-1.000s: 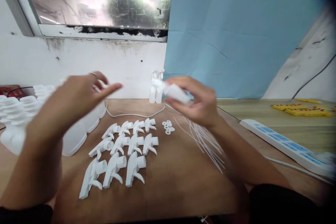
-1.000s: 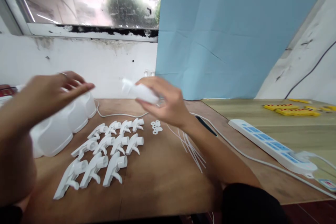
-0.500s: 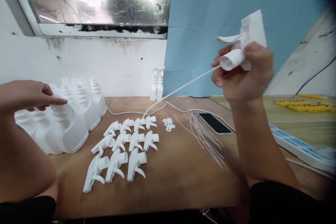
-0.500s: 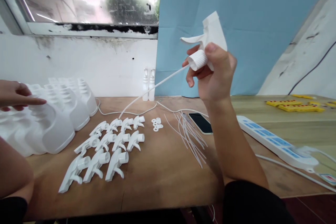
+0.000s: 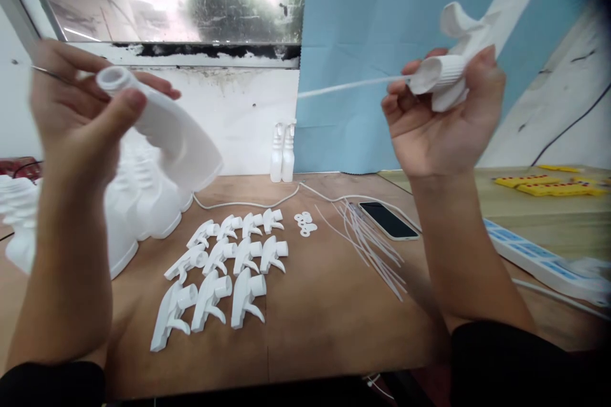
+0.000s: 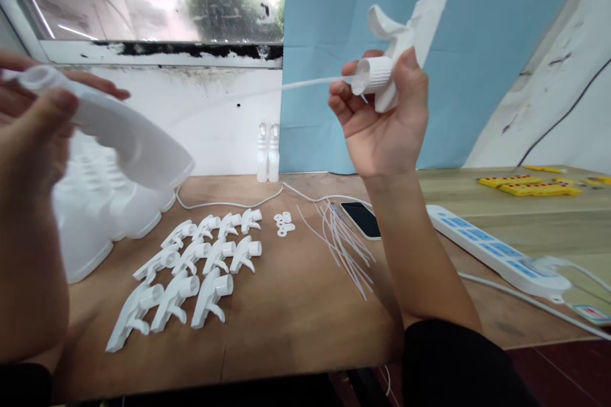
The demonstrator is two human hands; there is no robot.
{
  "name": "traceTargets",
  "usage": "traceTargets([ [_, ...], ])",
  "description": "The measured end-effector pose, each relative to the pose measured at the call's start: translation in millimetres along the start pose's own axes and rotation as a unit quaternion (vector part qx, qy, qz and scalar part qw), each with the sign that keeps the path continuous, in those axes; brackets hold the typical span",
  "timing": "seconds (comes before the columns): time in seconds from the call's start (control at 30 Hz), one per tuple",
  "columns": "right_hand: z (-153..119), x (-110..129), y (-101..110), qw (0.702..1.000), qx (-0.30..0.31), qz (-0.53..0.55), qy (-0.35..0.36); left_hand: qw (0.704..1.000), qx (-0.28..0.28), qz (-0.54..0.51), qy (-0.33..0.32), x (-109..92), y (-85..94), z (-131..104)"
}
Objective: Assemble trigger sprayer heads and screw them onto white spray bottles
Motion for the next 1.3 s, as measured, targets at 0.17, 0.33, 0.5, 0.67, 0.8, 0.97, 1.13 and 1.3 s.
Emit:
traceTargets([
  [0.17, 0.5, 3.7, 2.1, 0.999, -0.009, 0.038, 0.026, 0.974, 0.095, -0.131, 0.158, 24.4, -65.9, -20.1],
  [0.33, 3.4, 1.1, 6.1, 1.0, -0.007, 0.01, 0.013, 0.961, 0.17, -0.028, 0.214, 37.4, -84.2, -37.1],
  [0.5, 5.8, -5.5, 8.7, 1.0, -0.007, 0.001, 0.008, 0.959, 0.195, 0.025, 0.207, 34.0, -85.8, -36.7],
  [0.67, 3.5, -8.9, 8.3, 0.999, -0.005, -0.035, -0.007, 0.958, 0.207, 0.048, 0.193, 30.5, -85.9, -36.2],
  [0.8, -4.8, -20.7, 1.5, 0.99, 0.043, -0.115, -0.063, 0.958, 0.226, 0.054, 0.17, 23.4, -89.1, -36.2],
  [0.97, -20.6, -33.4, -16.2, 0.981, 0.113, -0.136, -0.08, 0.956, 0.257, 0.093, 0.105, 1.4, -96.6, -34.2],
  [1.13, -40.0, -41.4, -36.2, 0.962, 0.169, -0.158, -0.143, 0.952, 0.286, 0.09, 0.055, -23.9, -107.8, -37.1],
  [1.3, -55.8, -37.6, -49.1, 0.95, 0.197, -0.196, -0.142, 0.97, 0.233, 0.066, 0.029, -52.1, -105.6, -38.0],
])
Point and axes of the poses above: each hand's wrist, its own z-axis towards the middle knuckle, its own y-axis out of the back of the hand, x = y × z, the point moved 6 cm from there along z, towards the middle knuckle, and after that the axes turned 8 degrees about z, right-handed, at the moved point
